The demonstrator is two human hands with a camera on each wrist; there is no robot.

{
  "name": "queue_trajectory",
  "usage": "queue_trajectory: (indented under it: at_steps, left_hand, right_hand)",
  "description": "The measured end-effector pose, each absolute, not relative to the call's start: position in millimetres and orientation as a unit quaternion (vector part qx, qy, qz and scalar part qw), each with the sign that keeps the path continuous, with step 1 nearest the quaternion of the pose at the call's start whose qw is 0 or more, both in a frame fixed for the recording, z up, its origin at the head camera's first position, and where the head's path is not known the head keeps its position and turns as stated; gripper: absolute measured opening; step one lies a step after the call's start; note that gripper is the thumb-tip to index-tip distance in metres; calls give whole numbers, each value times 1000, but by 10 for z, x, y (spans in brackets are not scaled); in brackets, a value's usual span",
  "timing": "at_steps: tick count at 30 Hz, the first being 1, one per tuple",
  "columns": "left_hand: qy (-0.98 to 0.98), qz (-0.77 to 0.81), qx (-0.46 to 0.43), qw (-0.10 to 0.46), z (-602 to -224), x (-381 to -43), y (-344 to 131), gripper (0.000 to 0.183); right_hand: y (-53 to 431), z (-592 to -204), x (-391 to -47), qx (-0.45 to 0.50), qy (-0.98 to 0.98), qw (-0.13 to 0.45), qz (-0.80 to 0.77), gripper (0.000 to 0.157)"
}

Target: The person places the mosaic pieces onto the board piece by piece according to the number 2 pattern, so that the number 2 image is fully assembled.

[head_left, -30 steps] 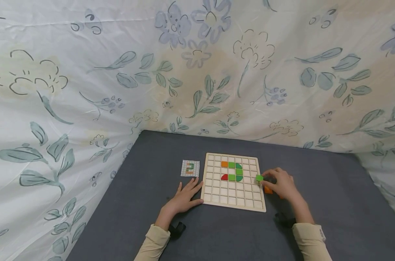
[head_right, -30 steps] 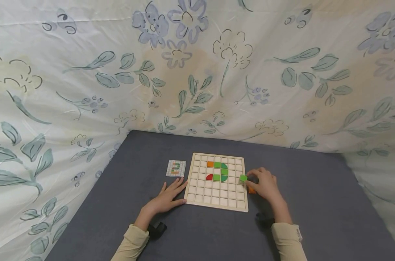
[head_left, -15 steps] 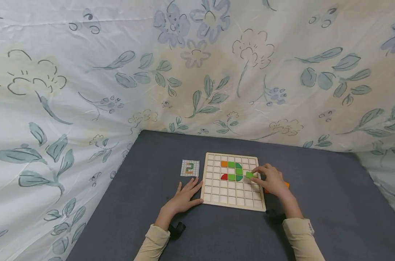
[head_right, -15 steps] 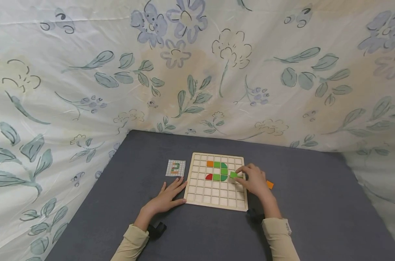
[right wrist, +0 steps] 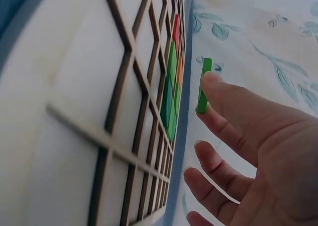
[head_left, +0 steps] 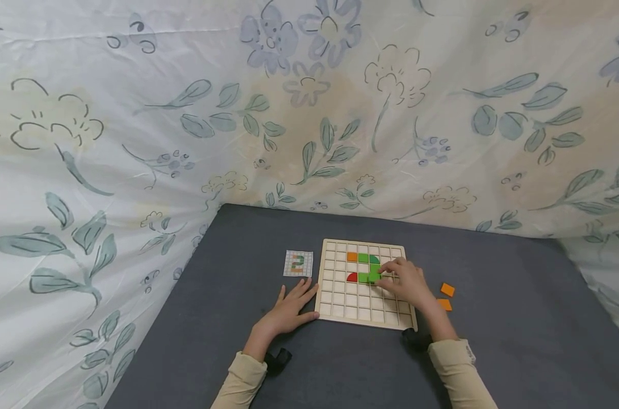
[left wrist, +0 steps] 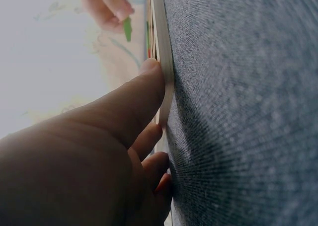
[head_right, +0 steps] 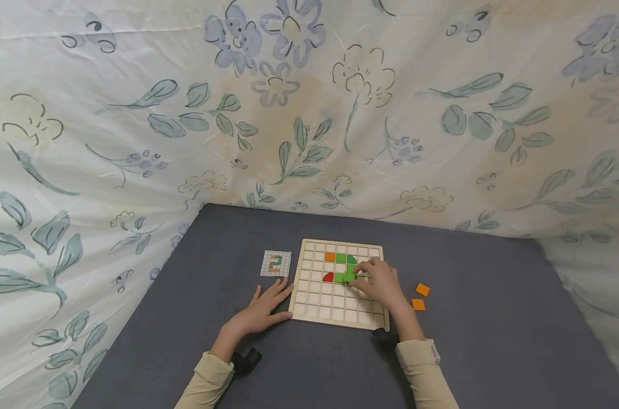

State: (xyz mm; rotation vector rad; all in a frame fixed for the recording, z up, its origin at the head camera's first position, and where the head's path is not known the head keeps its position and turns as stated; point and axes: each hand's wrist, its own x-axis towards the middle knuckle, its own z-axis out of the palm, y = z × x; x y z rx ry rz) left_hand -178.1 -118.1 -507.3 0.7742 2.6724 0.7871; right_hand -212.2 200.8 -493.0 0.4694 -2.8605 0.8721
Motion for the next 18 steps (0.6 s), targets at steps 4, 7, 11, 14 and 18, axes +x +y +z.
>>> queue_trajectory:
  at_steps: [4,7,11,14,18]
  left_hand:
    - [917,269,267,126,-5065,-1778,-1182,67]
    - [916,272,266,126,-5067,-1780,-1181,67]
    - [916,274,266,124,-5079,-1794,-1179,67]
    - [916,274,267,121,-5089,-1803,-1179,67]
    - [916,272,269,123,-5096,-1800,-1180,67]
  right_hand:
    - [1919,-4950,-2134,163,-945,63,278,24]
    - [1856,-4955,-2133,166,-945,64,274,24]
    - [1784,-4958,-2136,168,-946,65,270,25]
    - [1741,-4967,-2138,172,-947,62,265,25]
    - [1695,-4980,-2135,176,-945,49,270,26]
